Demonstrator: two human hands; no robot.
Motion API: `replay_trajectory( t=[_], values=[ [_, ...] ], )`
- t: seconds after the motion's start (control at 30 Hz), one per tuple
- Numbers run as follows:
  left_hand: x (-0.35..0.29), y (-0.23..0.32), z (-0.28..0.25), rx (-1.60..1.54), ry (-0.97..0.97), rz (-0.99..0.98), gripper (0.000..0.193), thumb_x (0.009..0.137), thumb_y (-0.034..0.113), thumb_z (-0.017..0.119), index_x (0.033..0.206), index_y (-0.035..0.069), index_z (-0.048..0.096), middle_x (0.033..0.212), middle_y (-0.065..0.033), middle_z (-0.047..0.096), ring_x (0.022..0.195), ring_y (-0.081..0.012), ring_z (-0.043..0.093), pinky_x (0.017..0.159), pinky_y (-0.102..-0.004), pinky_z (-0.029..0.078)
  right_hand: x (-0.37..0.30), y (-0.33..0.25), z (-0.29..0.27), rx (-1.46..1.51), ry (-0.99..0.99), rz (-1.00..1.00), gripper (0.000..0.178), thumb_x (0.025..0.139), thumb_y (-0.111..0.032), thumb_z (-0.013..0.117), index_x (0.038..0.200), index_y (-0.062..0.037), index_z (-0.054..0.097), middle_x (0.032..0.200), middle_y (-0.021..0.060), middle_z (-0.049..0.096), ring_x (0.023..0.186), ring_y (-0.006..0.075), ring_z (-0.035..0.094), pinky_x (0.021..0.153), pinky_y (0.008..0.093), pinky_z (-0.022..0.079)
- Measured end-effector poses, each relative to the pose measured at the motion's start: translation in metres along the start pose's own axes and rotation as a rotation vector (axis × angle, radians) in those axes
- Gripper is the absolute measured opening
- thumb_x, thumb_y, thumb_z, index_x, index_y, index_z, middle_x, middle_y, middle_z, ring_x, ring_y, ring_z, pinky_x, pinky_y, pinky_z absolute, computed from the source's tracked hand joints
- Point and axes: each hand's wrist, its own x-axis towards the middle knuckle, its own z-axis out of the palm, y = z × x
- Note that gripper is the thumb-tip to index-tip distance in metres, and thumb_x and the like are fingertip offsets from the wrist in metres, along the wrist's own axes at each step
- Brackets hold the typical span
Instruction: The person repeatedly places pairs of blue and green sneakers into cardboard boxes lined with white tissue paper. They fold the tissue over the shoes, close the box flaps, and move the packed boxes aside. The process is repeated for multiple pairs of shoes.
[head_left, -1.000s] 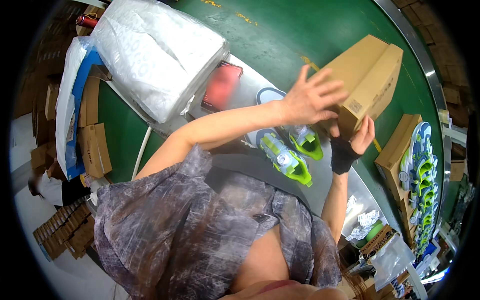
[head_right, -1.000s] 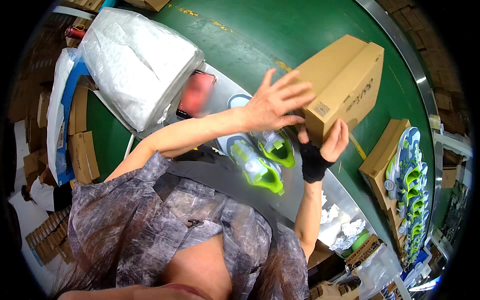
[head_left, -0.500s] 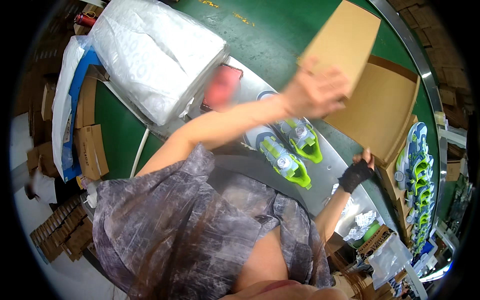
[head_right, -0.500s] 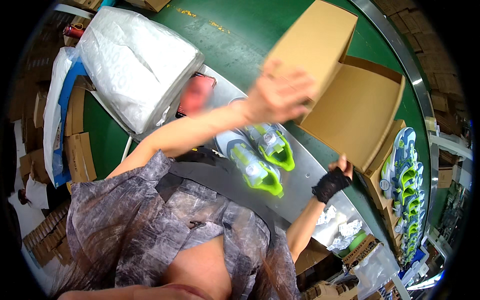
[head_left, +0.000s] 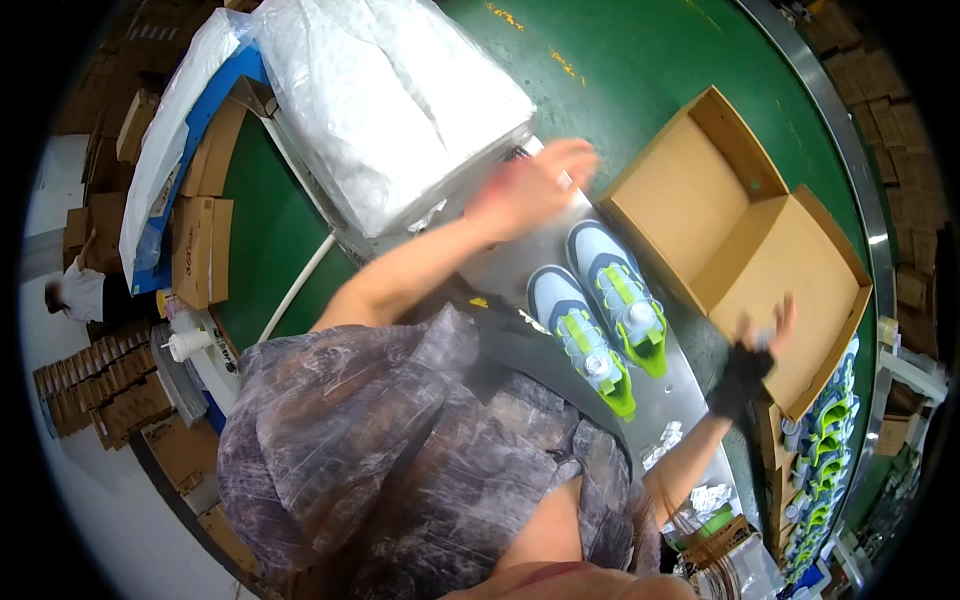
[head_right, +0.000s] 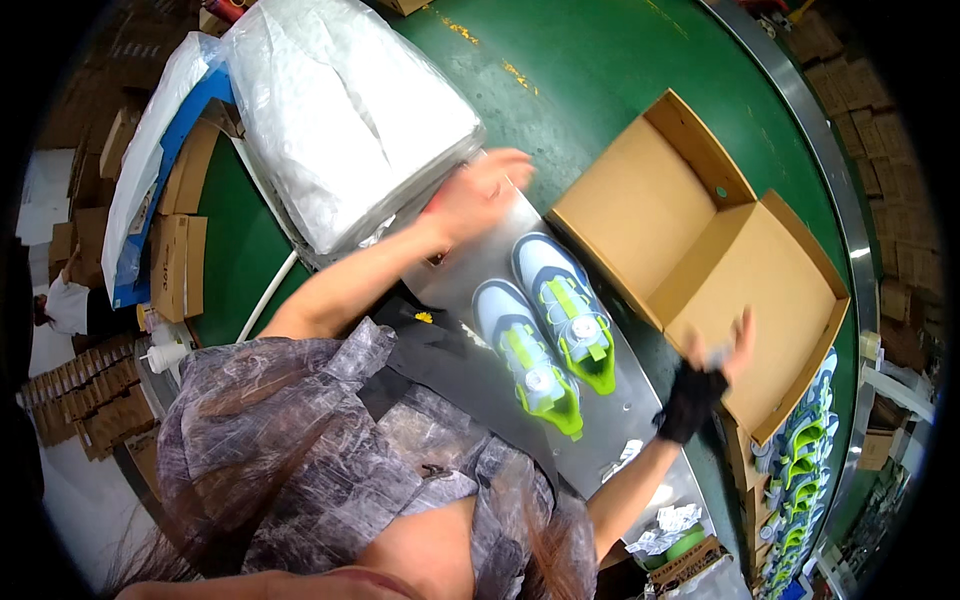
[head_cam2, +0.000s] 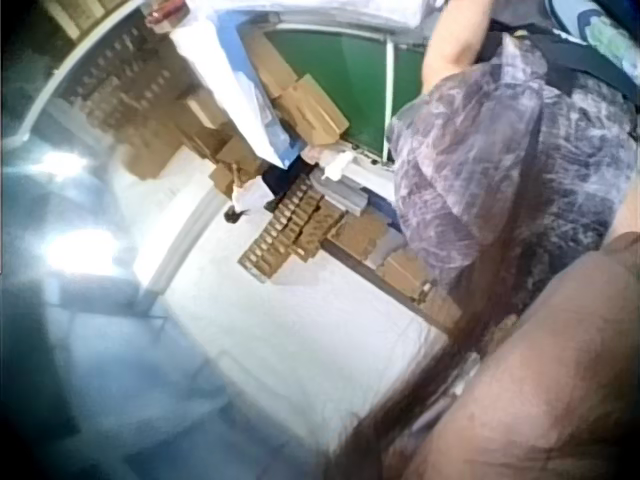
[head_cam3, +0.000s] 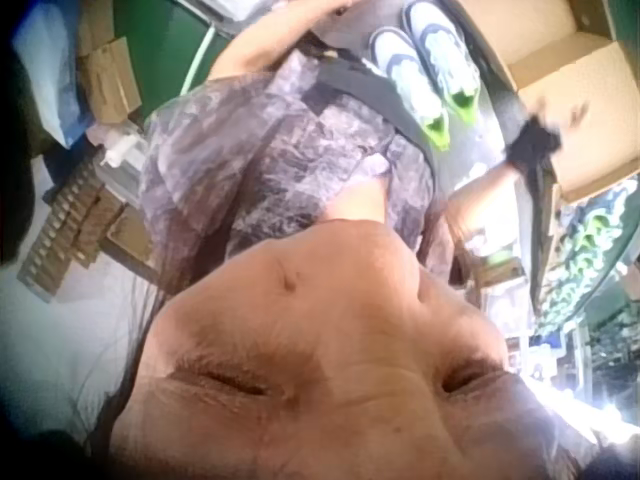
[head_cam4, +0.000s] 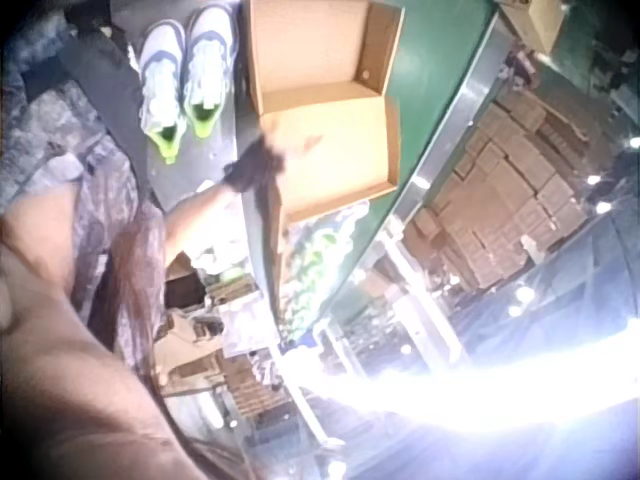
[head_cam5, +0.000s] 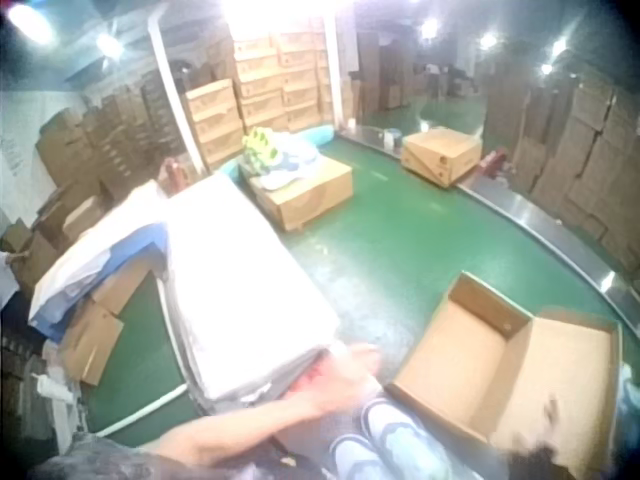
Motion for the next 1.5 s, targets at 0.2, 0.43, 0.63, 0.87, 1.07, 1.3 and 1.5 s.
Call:
replay_trajectory(
  t=[0.2, 0.43, 0.63, 0.87, 1.07, 1.3, 1.5],
  values=[
    [-0.031, -0.117, -0.136, 0.762, 0.312, -0.121, 0.018, 0.081, 0.018, 0.054, 0.089, 0.002, 0.057, 0.085, -0.0166, 0.056, 0.082, -0.0318, 0.052, 0.072, -0.0382, 0.042, 0.000, -0.036, 0.090, -0.570, -0.626, -0.205, 0.065, 0.073, -0.039, 0.064, 0.129, -0.0193, 0.038, 0.130, 0.0146, 0.041, 0.121, 0.0298, 0.037, 0.097, 0.0483, 0.028],
    [-0.043, -0.144, -0.167, 0.687, 0.128, -0.267, 0.021, 0.083, 0.029, 0.053, 0.087, 0.008, 0.055, 0.083, -0.0132, 0.059, 0.078, -0.0325, 0.055, 0.070, -0.0387, 0.042, 0.001, -0.016, 0.125, -0.413, -0.816, -0.057, 0.038, 0.087, -0.030, 0.044, 0.124, -0.0225, 0.042, 0.108, 0.0188, 0.056, 0.095, 0.0350, 0.055, 0.078, 0.0413, 0.045],
    [-0.025, -0.131, -0.221, 0.709, 0.228, -0.273, 0.023, 0.088, 0.028, 0.048, 0.086, 0.005, 0.053, 0.073, -0.0176, 0.060, 0.072, -0.0365, 0.058, 0.064, -0.0443, 0.044, 0.009, -0.031, 0.107, -0.469, -0.959, -0.055, 0.037, 0.087, -0.030, 0.043, 0.124, -0.0217, 0.043, 0.100, 0.0184, 0.059, 0.092, 0.0334, 0.057, 0.076, 0.0420, 0.045],
    [0.029, 0.060, -0.240, -0.039, 0.188, -0.086, 0.031, 0.092, 0.027, 0.046, 0.095, -0.004, 0.049, 0.070, -0.0074, 0.061, 0.059, -0.0107, 0.061, 0.053, -0.0231, 0.049, 0.004, -0.042, 0.093, -0.479, -0.908, -0.046, 0.063, 0.078, -0.038, 0.058, 0.132, -0.0183, 0.032, 0.124, 0.0193, 0.046, 0.111, 0.0342, 0.047, 0.090, 0.0400, 0.039],
    [0.092, 0.169, -0.107, 0.370, 0.211, 0.783, 0.024, 0.082, 0.013, 0.052, 0.099, -0.005, 0.051, 0.079, -0.0150, 0.048, 0.073, -0.0247, 0.049, 0.063, -0.0334, 0.040, 0.021, -0.153, 0.053, 0.952, -0.421, -0.079, 0.079, 0.067, -0.014, 0.076, 0.130, -0.0061, 0.029, 0.119, 0.0123, 0.048, 0.111, 0.0239, 0.046, 0.094, 0.0379, 0.037],
    [0.109, 0.202, 0.027, -0.221, 0.033, 0.852, 0.042, 0.080, 0.029, 0.063, 0.107, 0.000, 0.049, 0.104, -0.0187, 0.056, 0.101, -0.0287, 0.054, 0.085, -0.0414, 0.041, 0.068, -0.051, -0.022, 0.733, 0.540, 0.277, 0.052, 0.076, -0.002, 0.060, 0.123, -0.0065, 0.037, 0.088, 0.0087, 0.056, 0.068, 0.0120, 0.055, 0.055, 0.0204, 0.044],
    [0.098, 0.090, 0.089, 0.504, -0.273, 0.932, 0.048, 0.075, 0.041, 0.059, 0.114, 0.014, 0.052, 0.130, -0.0122, 0.040, 0.126, -0.0243, 0.030, 0.098, -0.0609, 0.014, 0.022, 0.081, -0.175, 0.194, 1.229, 0.166, 0.057, 0.067, -0.002, 0.064, 0.117, -0.0047, 0.038, 0.100, 0.0154, 0.047, 0.085, 0.0268, 0.053, 0.068, 0.0399, 0.050]
  ],
)
